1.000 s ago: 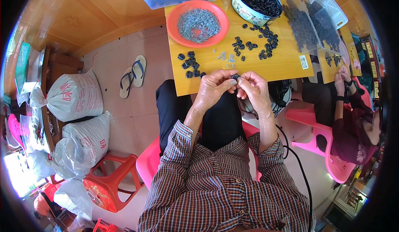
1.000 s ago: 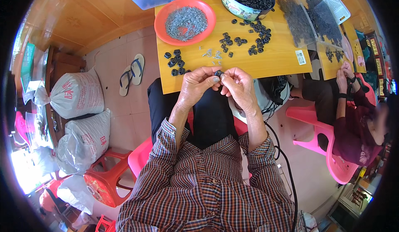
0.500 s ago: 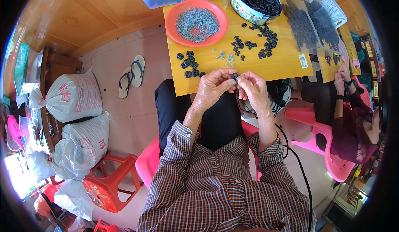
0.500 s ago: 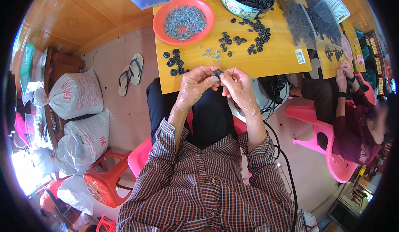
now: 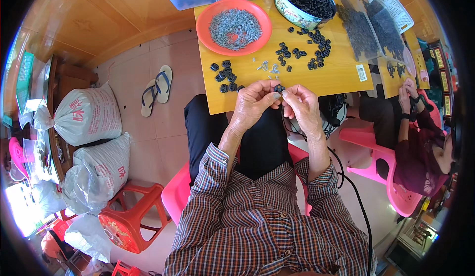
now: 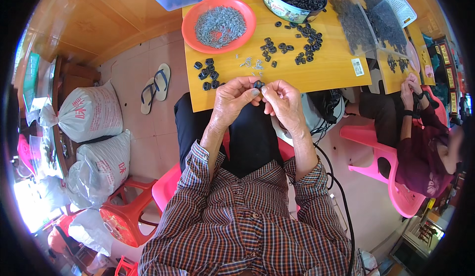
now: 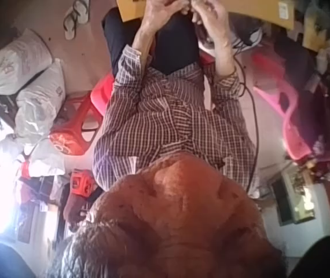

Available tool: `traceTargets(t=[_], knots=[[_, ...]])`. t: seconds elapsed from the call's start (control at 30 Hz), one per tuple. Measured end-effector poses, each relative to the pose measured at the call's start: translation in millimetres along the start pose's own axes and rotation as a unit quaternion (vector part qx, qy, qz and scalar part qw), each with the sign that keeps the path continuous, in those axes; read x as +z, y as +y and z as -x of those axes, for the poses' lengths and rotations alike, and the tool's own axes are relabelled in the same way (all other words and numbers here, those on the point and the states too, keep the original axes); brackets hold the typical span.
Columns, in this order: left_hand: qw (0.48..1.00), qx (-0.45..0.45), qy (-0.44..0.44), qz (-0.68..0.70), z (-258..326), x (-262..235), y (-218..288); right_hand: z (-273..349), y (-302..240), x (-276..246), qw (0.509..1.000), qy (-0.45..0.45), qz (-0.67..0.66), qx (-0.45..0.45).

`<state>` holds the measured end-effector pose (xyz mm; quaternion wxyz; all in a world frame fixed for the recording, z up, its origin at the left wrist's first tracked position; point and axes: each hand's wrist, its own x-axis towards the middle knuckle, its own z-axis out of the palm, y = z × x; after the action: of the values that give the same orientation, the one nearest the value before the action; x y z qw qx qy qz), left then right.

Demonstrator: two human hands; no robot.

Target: Manually assembling small black plastic components by hand at a table.

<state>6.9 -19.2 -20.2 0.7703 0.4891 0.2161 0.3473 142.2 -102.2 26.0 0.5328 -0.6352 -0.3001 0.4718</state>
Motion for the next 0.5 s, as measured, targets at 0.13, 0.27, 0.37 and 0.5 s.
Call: traceTargets(t=[0.13,0.27,0.37,0.5], knots=[[1.000,-0.006,-0.002,0.004,-0.4,-0.6,0.2,0.6,-0.5,1.5,1.000,0.006,-0.003,0.000],[1.000,-0.011,-0.002,0.015,0.1,-1.5,0.7,0.5,-0.3,0.2,1.000,-0.001,-0.003,-0.004],[1.000,-0.013,-0.001,0.021,0.0,-2.0,0.5,0.0,-1.0,-0.7,1.000,-0.013,0.010,-0.012],[1.000,-0.008,-0.004,0.020,0.3,-2.7,-1.0,-1.1,0.4,-2.9,1.000,-0.021,0.003,-0.012]])
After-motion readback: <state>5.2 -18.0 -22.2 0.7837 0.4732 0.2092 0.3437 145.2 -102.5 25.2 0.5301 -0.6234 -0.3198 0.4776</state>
